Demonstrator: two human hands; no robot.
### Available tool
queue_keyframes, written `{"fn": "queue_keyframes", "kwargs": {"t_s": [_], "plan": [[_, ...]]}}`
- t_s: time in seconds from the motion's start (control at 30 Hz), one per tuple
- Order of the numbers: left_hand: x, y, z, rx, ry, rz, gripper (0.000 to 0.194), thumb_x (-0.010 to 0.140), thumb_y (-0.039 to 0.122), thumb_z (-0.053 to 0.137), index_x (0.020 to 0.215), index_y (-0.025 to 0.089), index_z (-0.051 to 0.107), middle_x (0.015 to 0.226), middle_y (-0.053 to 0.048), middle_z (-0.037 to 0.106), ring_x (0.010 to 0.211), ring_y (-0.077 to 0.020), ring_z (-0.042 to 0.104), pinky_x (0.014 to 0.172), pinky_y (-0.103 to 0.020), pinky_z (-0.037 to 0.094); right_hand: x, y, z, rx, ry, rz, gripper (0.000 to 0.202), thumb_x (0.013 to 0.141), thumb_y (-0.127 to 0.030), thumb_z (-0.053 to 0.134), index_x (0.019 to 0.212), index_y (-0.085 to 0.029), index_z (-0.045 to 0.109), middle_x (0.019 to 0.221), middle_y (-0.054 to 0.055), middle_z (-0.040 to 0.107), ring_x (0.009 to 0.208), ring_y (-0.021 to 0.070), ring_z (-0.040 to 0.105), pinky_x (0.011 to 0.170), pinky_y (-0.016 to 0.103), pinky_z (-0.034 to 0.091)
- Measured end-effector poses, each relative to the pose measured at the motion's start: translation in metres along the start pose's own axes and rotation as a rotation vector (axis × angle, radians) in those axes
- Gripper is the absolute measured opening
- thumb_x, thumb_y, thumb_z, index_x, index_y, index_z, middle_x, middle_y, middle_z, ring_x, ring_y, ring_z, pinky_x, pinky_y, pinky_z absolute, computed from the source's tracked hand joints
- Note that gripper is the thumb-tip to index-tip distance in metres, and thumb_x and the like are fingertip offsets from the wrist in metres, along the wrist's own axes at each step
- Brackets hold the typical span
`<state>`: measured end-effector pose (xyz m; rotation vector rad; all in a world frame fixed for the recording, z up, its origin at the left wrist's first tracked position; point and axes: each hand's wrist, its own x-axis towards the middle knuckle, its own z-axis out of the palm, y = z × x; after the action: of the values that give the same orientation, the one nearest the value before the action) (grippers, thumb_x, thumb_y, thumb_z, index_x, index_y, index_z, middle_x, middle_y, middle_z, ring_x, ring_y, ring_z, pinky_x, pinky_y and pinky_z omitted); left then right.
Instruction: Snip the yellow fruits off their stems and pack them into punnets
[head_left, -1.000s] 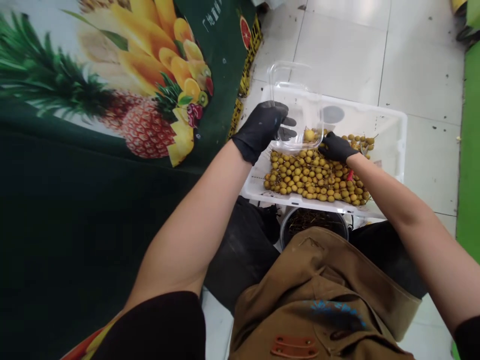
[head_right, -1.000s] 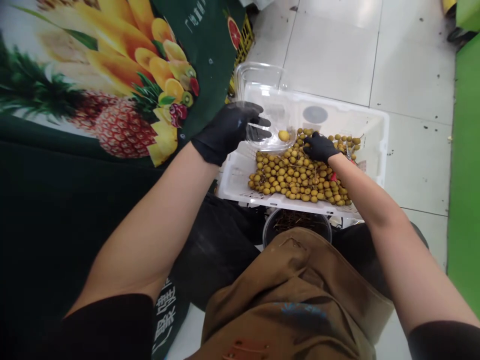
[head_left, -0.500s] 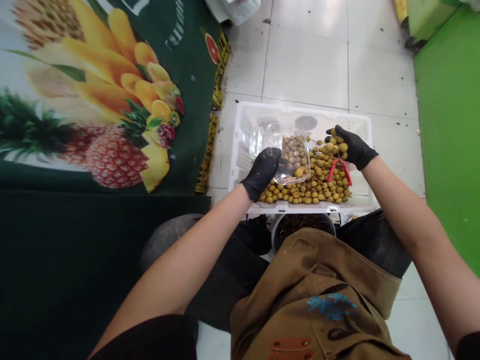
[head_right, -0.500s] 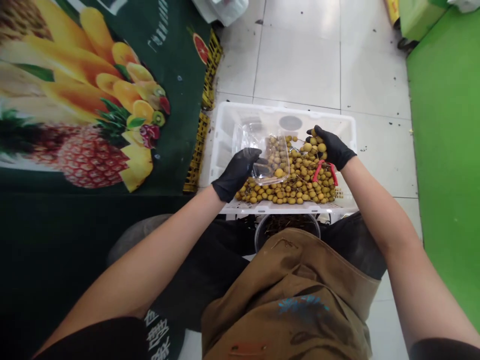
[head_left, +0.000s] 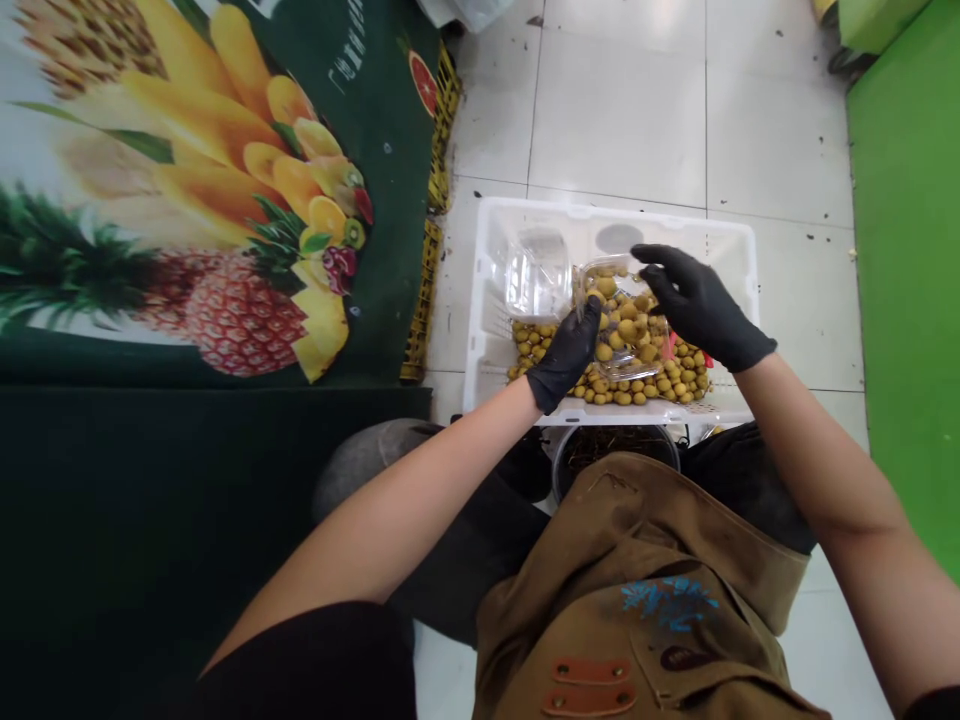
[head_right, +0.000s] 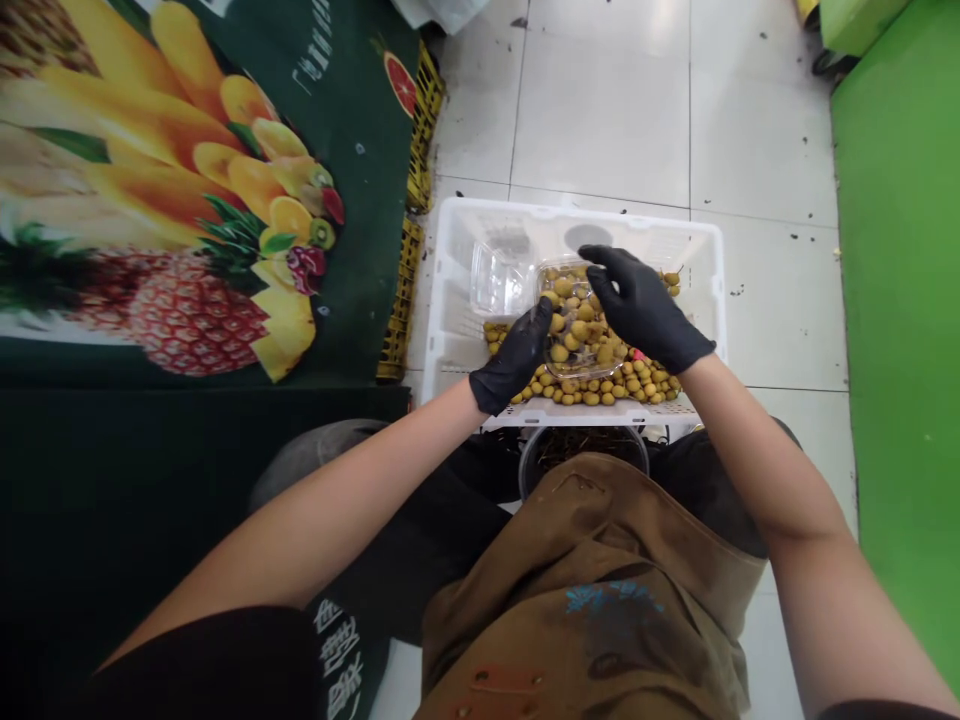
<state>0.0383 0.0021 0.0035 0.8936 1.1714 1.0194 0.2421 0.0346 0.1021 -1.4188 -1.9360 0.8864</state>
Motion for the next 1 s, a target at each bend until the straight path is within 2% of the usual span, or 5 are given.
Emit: {"fn": "queue_keyframes", "kwargs": {"t_s": [0.1,0.33,0.5,0.67,1.0], "plan": [[-0.001,0.002,-0.004,-0.009,0.011,0.006,0.051,0.109,0.073,0.076,0.106,0.023,0.074,0.120,-0.012,0.087,0.143,-0.0345,0.076,0.136,-0.053,0.054,-0.016,-0.004,-0.009,-0.221,0.091,-0.016,0.035,0.114,-0.039,0.059,0.134,-0.029,0.085,0.134,0.013,0.087,0.121,0.0361,0.081,0.113,0.059,0.065],[-0.005,0.002,0.000,0.020,0.060,0.029,0.024,0.114,0.044,0.070,0.122,0.022,0.075,0.139,-0.013,0.086,0.144,-0.0301,0.076,0.135,-0.045,0.055,-0.038,-0.020,-0.005,-0.632,-0.150,0.071,0.029,0.108,-0.026,0.062,0.118,-0.029,0.089,0.118,0.018,0.087,0.124,0.0480,0.074,0.080,0.053,0.059],[-0.010,0.001,0.006,0.071,0.106,0.088,0.027,0.107,0.046,0.079,0.121,0.023,0.074,0.143,-0.013,0.084,0.148,-0.0345,0.074,0.138,-0.049,0.051,-0.037,-0.033,0.010,-0.730,-0.259,0.241,0.030,0.112,-0.034,0.061,0.128,-0.030,0.086,0.109,0.021,0.087,0.110,0.0471,0.080,0.080,0.053,0.056],[-0.020,0.001,0.010,0.114,0.052,0.066,0.023,0.107,0.043,0.081,0.117,0.023,0.074,0.137,-0.013,0.085,0.143,-0.0353,0.076,0.137,-0.050,0.052,-0.038,-0.020,0.030,-0.706,-0.259,0.277,0.047,0.109,-0.038,0.065,0.153,-0.026,0.074,0.110,0.022,0.089,0.100,0.0443,0.081,0.080,0.050,0.057],[-0.020,0.002,0.005,0.084,-0.040,0.009,0.020,0.109,0.039,0.081,0.116,0.021,0.077,0.136,-0.013,0.087,0.140,-0.0331,0.077,0.134,-0.048,0.055,-0.032,-0.021,0.024,-0.703,-0.314,0.220,0.050,0.114,-0.030,0.049,0.147,-0.015,0.083,0.117,0.029,0.087,0.109,0.0502,0.083,0.088,0.057,0.057]]}}
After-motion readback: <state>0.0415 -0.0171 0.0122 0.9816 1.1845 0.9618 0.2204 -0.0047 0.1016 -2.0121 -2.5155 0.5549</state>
